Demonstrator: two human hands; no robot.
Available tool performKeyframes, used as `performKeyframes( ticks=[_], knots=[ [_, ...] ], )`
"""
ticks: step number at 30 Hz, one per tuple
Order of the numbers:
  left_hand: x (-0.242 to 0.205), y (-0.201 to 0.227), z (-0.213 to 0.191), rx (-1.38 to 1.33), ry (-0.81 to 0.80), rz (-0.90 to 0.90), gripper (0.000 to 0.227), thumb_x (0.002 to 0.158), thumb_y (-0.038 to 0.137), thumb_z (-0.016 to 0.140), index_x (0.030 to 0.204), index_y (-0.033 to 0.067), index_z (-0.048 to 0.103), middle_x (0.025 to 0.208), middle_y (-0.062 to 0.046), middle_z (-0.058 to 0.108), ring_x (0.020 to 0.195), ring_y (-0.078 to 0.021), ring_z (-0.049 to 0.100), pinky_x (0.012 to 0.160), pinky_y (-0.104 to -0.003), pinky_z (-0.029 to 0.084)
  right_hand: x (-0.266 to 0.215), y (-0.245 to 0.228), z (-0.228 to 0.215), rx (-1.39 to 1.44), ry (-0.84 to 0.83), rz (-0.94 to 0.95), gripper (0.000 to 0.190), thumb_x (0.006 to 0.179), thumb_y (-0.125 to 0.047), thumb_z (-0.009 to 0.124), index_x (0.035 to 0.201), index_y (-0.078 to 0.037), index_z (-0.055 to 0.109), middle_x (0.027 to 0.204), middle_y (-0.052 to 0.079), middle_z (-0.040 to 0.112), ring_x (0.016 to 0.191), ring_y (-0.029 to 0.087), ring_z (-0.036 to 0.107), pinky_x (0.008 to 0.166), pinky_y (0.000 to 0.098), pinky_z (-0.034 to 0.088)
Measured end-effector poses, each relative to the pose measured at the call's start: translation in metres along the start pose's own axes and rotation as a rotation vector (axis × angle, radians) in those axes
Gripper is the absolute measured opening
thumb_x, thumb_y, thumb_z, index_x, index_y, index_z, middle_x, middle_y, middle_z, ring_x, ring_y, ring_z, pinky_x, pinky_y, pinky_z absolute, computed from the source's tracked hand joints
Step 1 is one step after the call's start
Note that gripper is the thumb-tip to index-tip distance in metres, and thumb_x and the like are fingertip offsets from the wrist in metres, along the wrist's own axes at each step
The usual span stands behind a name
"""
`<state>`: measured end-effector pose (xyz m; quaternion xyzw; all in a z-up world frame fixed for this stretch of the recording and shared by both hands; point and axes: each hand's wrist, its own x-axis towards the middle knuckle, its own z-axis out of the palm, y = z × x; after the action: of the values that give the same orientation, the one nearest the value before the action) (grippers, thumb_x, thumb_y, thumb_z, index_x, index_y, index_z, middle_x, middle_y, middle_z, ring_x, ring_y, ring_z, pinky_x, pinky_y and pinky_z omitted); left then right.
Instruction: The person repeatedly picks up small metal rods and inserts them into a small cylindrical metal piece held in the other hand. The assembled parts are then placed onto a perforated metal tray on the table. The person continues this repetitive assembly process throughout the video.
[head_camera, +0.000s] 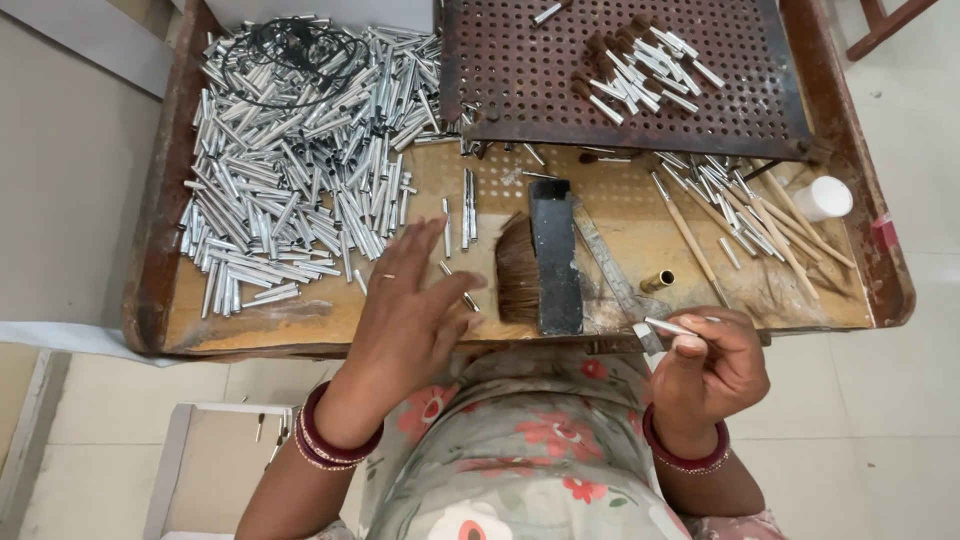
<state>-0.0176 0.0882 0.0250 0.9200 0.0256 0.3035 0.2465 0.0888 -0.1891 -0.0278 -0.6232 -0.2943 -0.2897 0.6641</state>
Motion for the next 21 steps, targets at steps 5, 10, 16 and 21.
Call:
performKeyframes(
  ticks=[5, 10, 16, 21],
  knots=[
    [0.009, -0.019, 0.019, 0.282, -0.037, -0.033, 0.013, 0.084, 0.016, 0.082, 0.093, 0.0133, 0.073, 0.150, -0.022, 0.051, 0.146, -0.0425, 0.038, 0.118, -0.065, 0.020, -0.007, -0.009, -0.004, -0.058, -0.110, 0.073, 0.025, 0.107, -0.021, 0.071, 0.109, 0.002, 0.062, 0.101, 0.012, 0.065, 0.077, 0.013, 0.064, 0.071, 0.0222, 0.053],
    [0.007, 0.027, 0.030, -0.504, 0.019, -0.152, 0.016, 0.091, 0.011, 0.076, 0.107, 0.0076, 0.077, 0.131, -0.017, 0.068, 0.110, -0.0308, 0.074, 0.093, -0.039, 0.057, -0.006, -0.018, 0.010, 0.001, -0.250, 0.132, 0.014, 0.098, -0.006, 0.072, 0.108, 0.000, 0.064, 0.102, 0.012, 0.071, 0.086, 0.016, 0.074, 0.076, 0.0261, 0.061],
    [-0.010, 0.056, 0.074, -1.150, -0.134, -0.128, 0.012, 0.095, 0.001, 0.075, 0.106, -0.0007, 0.079, 0.106, -0.015, 0.079, 0.115, -0.0257, 0.075, 0.092, -0.031, 0.059, 0.014, -0.021, 0.013, -0.050, -0.457, -0.071, 0.020, 0.091, -0.002, 0.080, 0.108, -0.005, 0.070, 0.105, 0.013, 0.073, 0.093, 0.021, 0.076, 0.080, 0.0288, 0.063],
    [-0.017, 0.046, 0.078, -1.360, 0.115, -0.289, 0.010, 0.095, 0.001, 0.073, 0.103, -0.0029, 0.069, 0.105, -0.012, 0.075, 0.105, -0.0164, 0.071, 0.087, -0.028, 0.058, 0.075, 0.009, 0.002, -0.801, -0.370, -0.207, 0.027, 0.083, -0.018, 0.085, 0.104, -0.007, 0.073, 0.116, 0.014, 0.072, 0.105, 0.033, 0.069, 0.090, 0.0430, 0.055]
  ],
)
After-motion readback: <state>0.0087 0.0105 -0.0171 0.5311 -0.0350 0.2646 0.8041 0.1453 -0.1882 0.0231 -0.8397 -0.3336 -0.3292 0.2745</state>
